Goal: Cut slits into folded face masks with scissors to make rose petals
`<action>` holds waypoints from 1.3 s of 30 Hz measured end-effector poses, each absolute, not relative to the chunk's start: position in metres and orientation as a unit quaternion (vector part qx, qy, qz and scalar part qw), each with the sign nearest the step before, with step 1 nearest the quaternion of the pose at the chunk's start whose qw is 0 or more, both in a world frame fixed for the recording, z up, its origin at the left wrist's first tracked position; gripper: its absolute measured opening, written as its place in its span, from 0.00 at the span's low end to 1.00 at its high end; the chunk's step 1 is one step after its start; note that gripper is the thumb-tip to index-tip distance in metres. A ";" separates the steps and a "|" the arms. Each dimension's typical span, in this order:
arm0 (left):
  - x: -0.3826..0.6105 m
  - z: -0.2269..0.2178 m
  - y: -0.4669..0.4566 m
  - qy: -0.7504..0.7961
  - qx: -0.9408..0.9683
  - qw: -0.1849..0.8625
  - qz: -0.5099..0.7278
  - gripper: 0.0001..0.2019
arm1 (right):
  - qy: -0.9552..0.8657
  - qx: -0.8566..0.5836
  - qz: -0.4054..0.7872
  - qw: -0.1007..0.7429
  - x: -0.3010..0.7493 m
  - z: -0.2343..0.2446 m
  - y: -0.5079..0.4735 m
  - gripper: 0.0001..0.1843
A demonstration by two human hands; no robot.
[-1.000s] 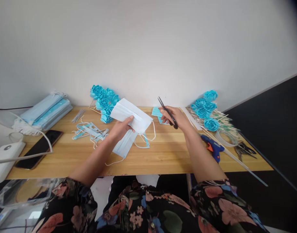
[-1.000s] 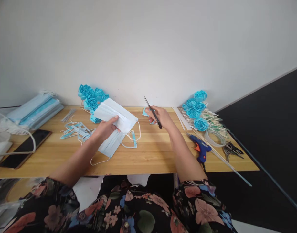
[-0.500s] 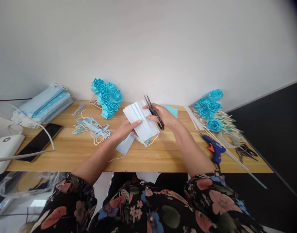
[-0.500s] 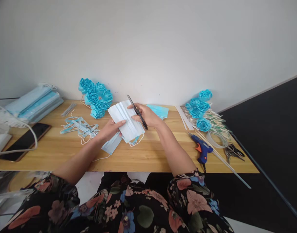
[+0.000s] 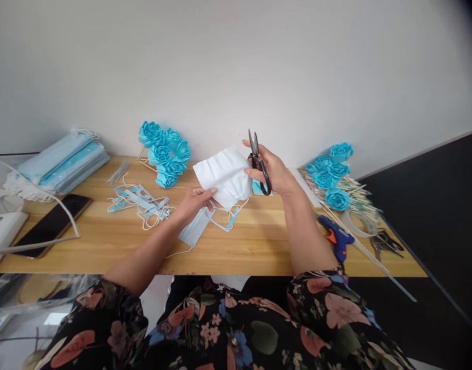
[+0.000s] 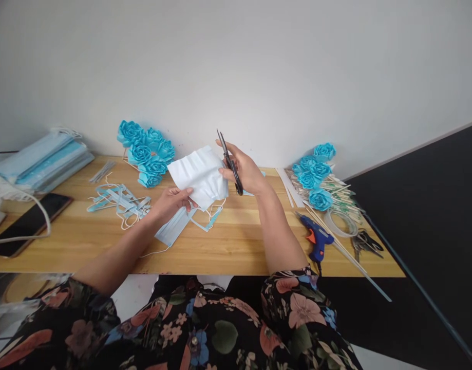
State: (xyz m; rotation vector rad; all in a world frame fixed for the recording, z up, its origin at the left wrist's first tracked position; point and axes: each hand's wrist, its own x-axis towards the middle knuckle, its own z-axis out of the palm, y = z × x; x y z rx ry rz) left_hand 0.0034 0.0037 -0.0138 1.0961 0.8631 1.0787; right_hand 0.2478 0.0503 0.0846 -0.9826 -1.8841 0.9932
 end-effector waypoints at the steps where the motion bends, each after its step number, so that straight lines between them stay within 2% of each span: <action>1: 0.004 -0.014 0.003 0.377 0.476 0.640 0.472 0.25 | -0.738 -0.386 0.393 0.389 0.248 0.083 0.051 0.40; 8: 0.006 -0.010 -0.002 0.348 0.474 0.658 0.470 0.26 | -0.752 -0.348 0.431 0.356 0.235 0.077 0.051 0.40; 11: 0.006 -0.008 -0.001 0.346 0.430 0.647 0.526 0.28 | -0.752 -0.338 0.449 0.346 0.234 0.077 0.050 0.44; 13: 0.006 -0.007 0.001 0.353 0.395 0.624 0.574 0.26 | -0.749 -0.335 0.460 0.340 0.234 0.075 0.050 0.46; 19: 0.006 -0.003 0.003 0.337 0.323 0.623 0.628 0.20 | -0.684 -0.365 0.491 0.399 0.234 0.051 0.053 0.47; 24: 0.006 0.000 0.004 0.301 0.274 0.618 0.673 0.23 | -0.605 -0.353 0.587 0.406 0.236 0.017 0.047 0.54; 28: 0.008 -0.003 0.003 0.297 0.277 0.613 0.678 0.23 | -0.564 -0.363 0.615 0.415 0.229 -0.003 0.039 0.52; 33: 0.008 -0.005 -0.001 0.298 0.330 0.626 0.640 0.23 | -0.533 -0.396 0.558 0.497 0.226 -0.008 0.036 0.46; 39: -0.004 -0.003 0.005 0.323 0.359 0.615 0.623 0.26 | -0.611 -0.412 0.480 0.476 0.243 -0.001 0.037 0.42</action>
